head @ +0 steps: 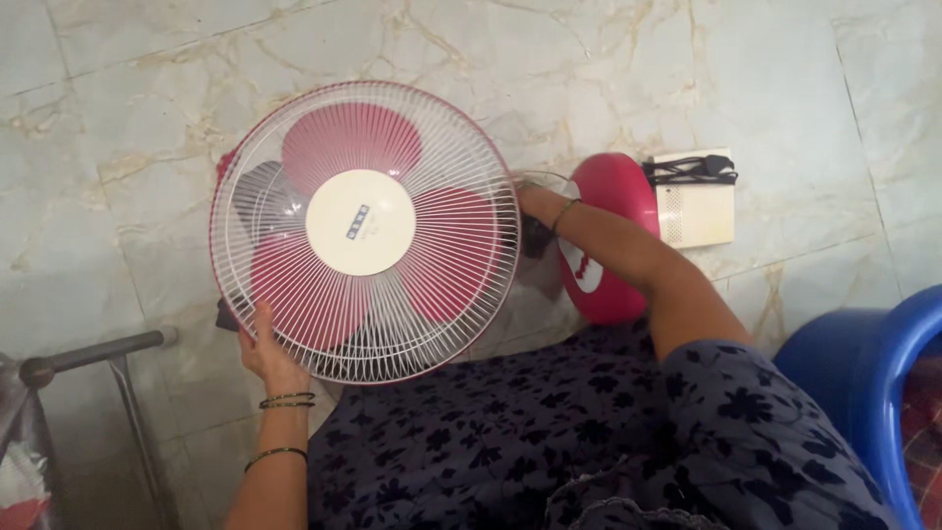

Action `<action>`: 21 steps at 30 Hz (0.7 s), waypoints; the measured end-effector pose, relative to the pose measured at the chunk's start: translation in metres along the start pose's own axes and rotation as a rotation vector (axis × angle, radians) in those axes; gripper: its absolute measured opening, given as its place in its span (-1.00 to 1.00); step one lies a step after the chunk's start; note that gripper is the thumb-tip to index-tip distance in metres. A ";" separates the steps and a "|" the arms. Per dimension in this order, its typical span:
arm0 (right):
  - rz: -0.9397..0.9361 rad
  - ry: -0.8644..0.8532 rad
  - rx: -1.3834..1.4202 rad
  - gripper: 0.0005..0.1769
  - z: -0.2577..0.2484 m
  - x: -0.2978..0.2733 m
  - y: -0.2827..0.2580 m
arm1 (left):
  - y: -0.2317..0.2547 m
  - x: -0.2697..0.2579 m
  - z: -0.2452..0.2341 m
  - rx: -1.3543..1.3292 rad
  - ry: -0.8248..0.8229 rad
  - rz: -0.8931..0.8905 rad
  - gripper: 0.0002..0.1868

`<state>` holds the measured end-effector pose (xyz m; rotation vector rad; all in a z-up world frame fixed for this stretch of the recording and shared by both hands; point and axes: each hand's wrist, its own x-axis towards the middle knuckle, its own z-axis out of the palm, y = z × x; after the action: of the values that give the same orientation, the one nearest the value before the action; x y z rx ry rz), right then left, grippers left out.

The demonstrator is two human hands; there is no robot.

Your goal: The person wipes the motor housing and grill of a table fan with a cloth by hand while sitting on the floor.

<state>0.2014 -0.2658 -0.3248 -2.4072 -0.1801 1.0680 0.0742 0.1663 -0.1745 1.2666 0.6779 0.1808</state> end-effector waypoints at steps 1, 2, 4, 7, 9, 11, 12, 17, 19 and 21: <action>0.008 -0.002 -0.012 -0.32 0.002 0.001 0.000 | -0.005 0.003 -0.007 -0.025 -0.012 -0.005 -0.52; 0.009 -0.009 -0.035 -0.32 0.003 0.003 0.001 | -0.010 0.006 -0.013 -0.016 -0.010 -0.006 -0.52; 0.031 -0.026 -0.094 -0.32 0.010 0.001 0.005 | -0.022 0.015 -0.022 0.049 0.059 0.004 -0.54; 0.073 -0.029 -0.199 -0.32 0.013 0.003 0.015 | -0.032 0.023 -0.029 0.047 0.103 -0.045 -0.54; 0.092 -0.028 -0.253 -0.32 0.008 0.008 0.020 | -0.034 0.026 -0.028 0.050 0.109 -0.052 -0.52; 0.107 -0.036 -0.272 -0.32 0.020 0.007 0.019 | -0.038 0.021 -0.030 0.057 0.129 -0.064 -0.51; 0.111 -0.032 -0.280 -0.32 0.020 0.008 0.019 | -0.038 0.022 -0.027 0.045 0.135 -0.055 -0.49; 0.108 -0.031 -0.326 -0.32 0.019 0.009 0.011 | -0.038 0.023 -0.022 0.067 0.183 -0.052 -0.44; 0.106 -0.024 -0.342 -0.32 0.014 0.008 0.007 | -0.040 0.021 -0.020 0.058 0.161 -0.052 -0.42; 0.108 -0.024 -0.355 -0.32 0.012 0.005 0.004 | -0.041 0.020 -0.016 0.073 0.186 -0.060 -0.42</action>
<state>0.1957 -0.2631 -0.3365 -2.7467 -0.2698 1.1980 0.0710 0.1762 -0.2216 1.3079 0.8878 0.2283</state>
